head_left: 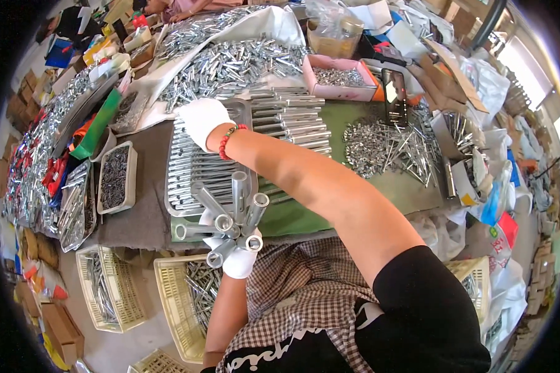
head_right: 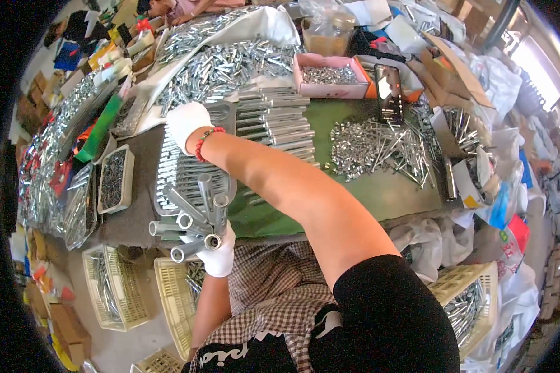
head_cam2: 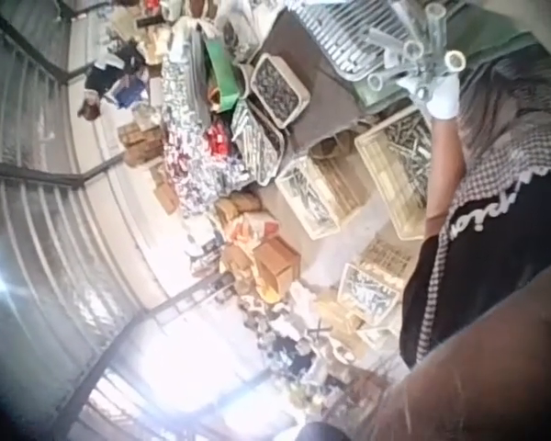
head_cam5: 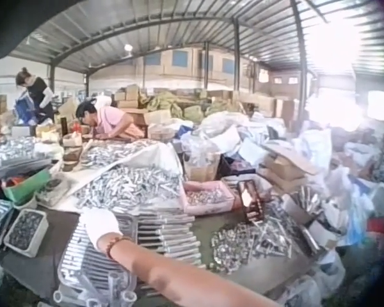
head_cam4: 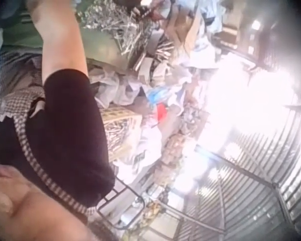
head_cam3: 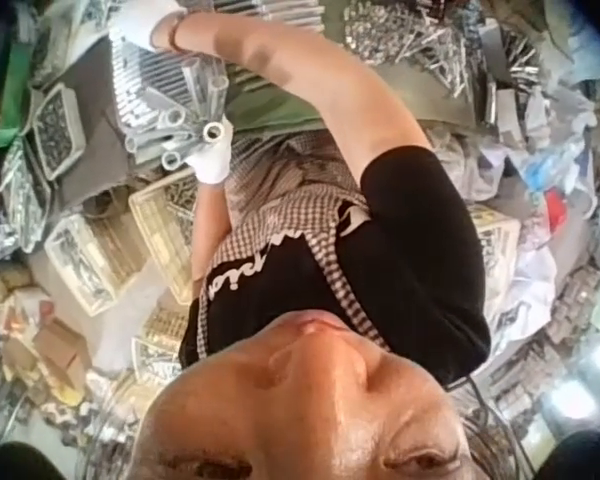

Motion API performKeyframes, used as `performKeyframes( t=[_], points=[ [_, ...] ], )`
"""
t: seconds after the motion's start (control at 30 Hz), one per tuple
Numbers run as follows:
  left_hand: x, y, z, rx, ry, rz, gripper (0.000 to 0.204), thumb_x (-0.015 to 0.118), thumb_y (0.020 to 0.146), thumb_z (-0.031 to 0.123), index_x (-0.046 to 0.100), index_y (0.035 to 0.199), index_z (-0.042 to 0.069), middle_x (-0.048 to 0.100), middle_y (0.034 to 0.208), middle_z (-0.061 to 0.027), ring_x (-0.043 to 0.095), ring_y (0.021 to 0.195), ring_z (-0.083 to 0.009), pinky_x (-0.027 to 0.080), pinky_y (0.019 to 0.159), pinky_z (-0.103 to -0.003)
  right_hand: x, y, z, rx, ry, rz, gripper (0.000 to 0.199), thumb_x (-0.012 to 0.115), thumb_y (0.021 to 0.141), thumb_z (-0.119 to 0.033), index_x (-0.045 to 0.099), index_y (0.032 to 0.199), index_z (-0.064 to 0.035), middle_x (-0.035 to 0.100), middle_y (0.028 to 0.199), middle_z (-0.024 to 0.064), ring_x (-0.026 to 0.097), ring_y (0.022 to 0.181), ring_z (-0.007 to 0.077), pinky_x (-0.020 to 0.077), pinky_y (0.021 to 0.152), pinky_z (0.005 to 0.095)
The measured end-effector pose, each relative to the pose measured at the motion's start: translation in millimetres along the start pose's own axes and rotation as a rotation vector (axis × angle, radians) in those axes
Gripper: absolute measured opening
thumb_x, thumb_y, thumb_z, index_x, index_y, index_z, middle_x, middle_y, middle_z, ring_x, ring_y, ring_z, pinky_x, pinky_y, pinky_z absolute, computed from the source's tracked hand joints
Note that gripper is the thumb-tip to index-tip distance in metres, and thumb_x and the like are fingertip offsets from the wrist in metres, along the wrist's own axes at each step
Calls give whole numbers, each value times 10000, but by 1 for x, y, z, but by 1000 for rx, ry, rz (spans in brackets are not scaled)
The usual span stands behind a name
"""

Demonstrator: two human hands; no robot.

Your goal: The person is assembling small metal tubes into a multi-port connector piece.

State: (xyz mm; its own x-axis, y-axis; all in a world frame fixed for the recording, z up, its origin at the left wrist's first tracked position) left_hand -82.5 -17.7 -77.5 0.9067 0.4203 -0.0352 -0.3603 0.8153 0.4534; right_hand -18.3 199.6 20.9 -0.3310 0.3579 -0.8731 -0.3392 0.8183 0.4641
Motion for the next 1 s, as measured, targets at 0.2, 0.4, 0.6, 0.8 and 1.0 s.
performKeyframes(
  t=[0.2,0.4,0.6,0.8,1.0],
  points=[
    [-5,-1,11,131,152,-158,513,623,856,92,365,1299,114,518,1074,-1,559,908,-125,517,764,-309,-14,-3,4,-25,282,-50,203,570,831,-203,696,942,-89,688,840,166,675,798,329,538,752,414],
    [1,17,49,-1046,-1623,-261,616,692,825,66,328,1319,124,487,1226,-97,532,1126,-247,511,901,-439,-122,-40,8,-81,797,94,413,665,843,-289,602,1180,-59,676,970,124,671,821,205,529,760,333],
    [-1,11,14,-404,-383,-435,783,768,689,-52,273,1290,29,540,1194,-150,589,1071,-226,513,911,-372,-198,-83,-40,-88,1356,-61,507,552,858,-33,456,1356,-22,623,943,77,614,770,119,525,714,253],
    [0,15,45,-112,-536,-491,666,668,740,-146,336,1276,69,477,1192,-127,545,1154,-275,530,929,-441,-188,-97,-50,-318,882,-122,538,609,821,14,478,1336,-68,624,962,54,621,830,118,525,734,251],
    [4,14,20,-346,-565,-518,682,666,776,-101,313,1341,42,456,1319,-160,554,1146,-254,510,942,-390,-185,-103,-60,-399,628,-32,339,647,791,-145,600,1126,-172,655,856,75,658,755,274,525,660,341]
  ],
)
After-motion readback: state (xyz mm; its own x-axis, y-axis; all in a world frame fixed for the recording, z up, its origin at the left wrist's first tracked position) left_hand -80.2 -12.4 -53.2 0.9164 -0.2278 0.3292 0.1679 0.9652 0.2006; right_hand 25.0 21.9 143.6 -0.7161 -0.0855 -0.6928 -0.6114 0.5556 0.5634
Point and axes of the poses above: each hand's wrist, its own y-axis towards the middle knuckle, its own x-axis out of the palm, z = x × y, the point moved 1 cm from there along y, towards the middle knuckle
